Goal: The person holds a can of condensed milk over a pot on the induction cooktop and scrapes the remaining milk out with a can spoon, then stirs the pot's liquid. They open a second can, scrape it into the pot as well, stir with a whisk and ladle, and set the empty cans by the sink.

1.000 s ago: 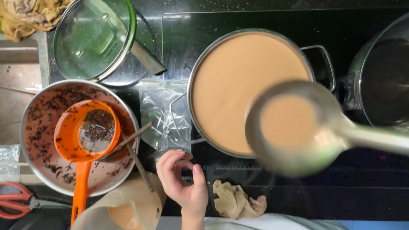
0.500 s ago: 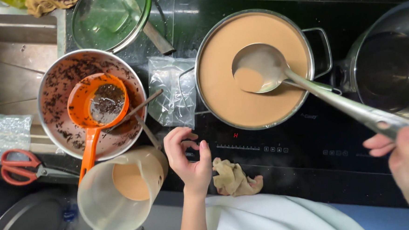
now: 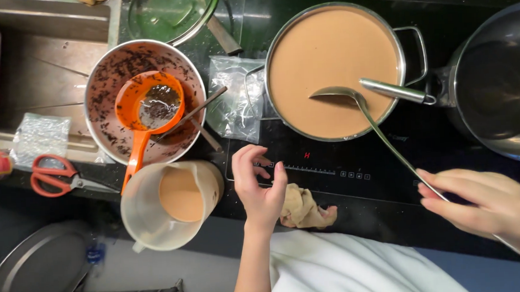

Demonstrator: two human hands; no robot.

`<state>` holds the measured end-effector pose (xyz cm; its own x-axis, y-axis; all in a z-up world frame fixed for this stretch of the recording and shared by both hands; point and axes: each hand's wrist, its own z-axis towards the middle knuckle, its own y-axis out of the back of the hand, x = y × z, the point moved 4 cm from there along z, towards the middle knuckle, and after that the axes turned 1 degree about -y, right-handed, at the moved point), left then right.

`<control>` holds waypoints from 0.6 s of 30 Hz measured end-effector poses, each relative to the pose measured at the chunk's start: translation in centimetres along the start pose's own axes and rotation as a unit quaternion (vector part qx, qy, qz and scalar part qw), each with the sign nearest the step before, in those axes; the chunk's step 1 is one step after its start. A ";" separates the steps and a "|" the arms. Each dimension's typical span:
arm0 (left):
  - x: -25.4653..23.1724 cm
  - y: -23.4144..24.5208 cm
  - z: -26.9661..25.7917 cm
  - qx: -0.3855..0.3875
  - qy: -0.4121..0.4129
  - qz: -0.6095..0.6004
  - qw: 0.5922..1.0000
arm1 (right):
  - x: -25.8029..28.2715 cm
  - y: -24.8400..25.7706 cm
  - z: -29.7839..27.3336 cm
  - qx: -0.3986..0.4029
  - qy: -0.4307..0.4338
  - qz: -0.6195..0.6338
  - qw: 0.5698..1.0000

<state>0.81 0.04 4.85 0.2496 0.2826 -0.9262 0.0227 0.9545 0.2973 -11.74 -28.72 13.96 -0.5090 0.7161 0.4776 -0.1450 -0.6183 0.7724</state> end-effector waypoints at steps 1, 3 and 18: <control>-0.1 0.1 -0.1 -0.002 -0.001 0.001 1.000 | -0.4 -0.4 -0.2 -0.001 0.002 0.001 1.000; -0.2 0.2 -0.4 0.007 0.005 0.002 1.000 | -1.1 -1.3 -0.8 0.008 0.026 -0.007 1.000; -0.6 0.7 -1.8 0.012 0.021 0.023 0.999 | -4.1 -3.4 0.5 -0.033 -0.010 0.019 0.999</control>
<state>-1.06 0.69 5.15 0.2104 0.3297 -0.9203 0.0347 0.9383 0.3441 -8.77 -29.37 9.62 -0.4979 0.6981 0.5145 -0.1821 -0.6642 0.7250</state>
